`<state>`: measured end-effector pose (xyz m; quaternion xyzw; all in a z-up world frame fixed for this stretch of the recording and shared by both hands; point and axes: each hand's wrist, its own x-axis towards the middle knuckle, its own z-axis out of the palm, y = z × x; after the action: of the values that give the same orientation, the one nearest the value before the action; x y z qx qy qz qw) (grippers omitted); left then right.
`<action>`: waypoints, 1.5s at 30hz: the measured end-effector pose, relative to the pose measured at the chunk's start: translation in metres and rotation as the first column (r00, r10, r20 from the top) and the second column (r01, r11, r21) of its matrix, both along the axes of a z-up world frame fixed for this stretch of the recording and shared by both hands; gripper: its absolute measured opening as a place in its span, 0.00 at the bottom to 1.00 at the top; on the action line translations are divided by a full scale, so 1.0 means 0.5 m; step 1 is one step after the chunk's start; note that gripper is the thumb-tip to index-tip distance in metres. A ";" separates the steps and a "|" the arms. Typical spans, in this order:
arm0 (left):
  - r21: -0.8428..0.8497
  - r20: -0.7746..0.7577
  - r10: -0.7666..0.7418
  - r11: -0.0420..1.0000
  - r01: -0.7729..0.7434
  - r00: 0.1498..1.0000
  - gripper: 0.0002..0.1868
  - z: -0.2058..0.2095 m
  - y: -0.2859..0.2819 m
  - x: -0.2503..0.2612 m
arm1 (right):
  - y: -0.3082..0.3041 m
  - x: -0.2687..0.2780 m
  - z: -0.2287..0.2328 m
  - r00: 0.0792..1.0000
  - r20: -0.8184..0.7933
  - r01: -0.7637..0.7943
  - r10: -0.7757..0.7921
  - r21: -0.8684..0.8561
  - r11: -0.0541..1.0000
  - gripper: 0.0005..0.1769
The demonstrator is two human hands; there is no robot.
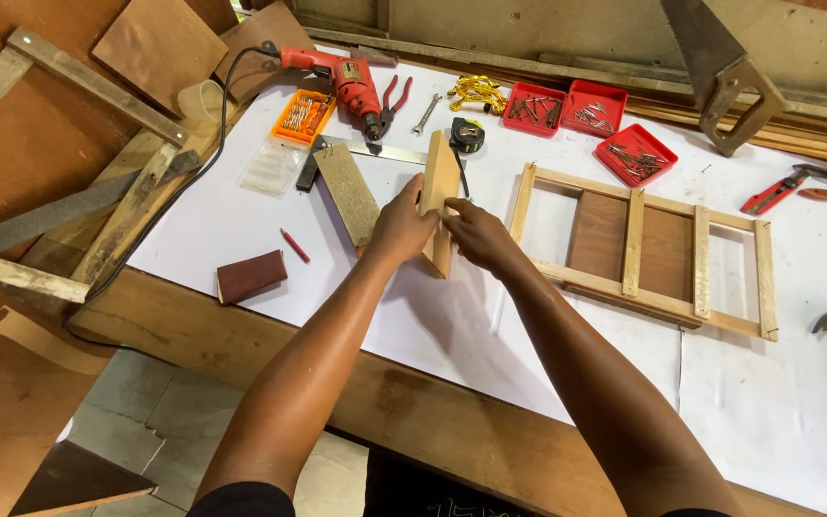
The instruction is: Measuring, hammering, and assembling a wooden frame at a workbench.
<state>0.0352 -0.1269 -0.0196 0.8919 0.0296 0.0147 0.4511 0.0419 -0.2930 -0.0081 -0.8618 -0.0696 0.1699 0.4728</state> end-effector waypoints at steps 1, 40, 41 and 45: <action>-0.001 0.000 0.002 1.000 -0.002 1.000 0.40 -0.014 0.011 0.005 | -0.004 0.005 -0.012 1.000 0.000 -0.002 0.002 -0.001 1.000 0.31; -0.500 0.022 -0.260 0.833 0.236 0.965 0.29 0.022 -0.568 0.084 | -0.752 -0.127 0.155 0.823 0.516 0.225 0.238 -0.680 0.698 0.65; -0.307 0.124 -0.301 0.894 0.325 0.946 0.31 0.016 -0.601 0.087 | -0.780 -0.135 0.158 0.842 0.494 0.222 0.219 -0.686 0.693 0.64; 0.237 0.451 -0.553 0.831 0.504 0.700 0.61 0.086 -0.727 0.056 | -0.900 -0.159 0.153 0.851 0.476 0.240 0.222 -0.728 0.643 0.59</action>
<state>0.0633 -0.4905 0.0236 0.8474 -0.3467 0.1174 0.3846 -0.0378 -0.7431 0.0681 -0.9914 -0.1129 -0.0615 0.0262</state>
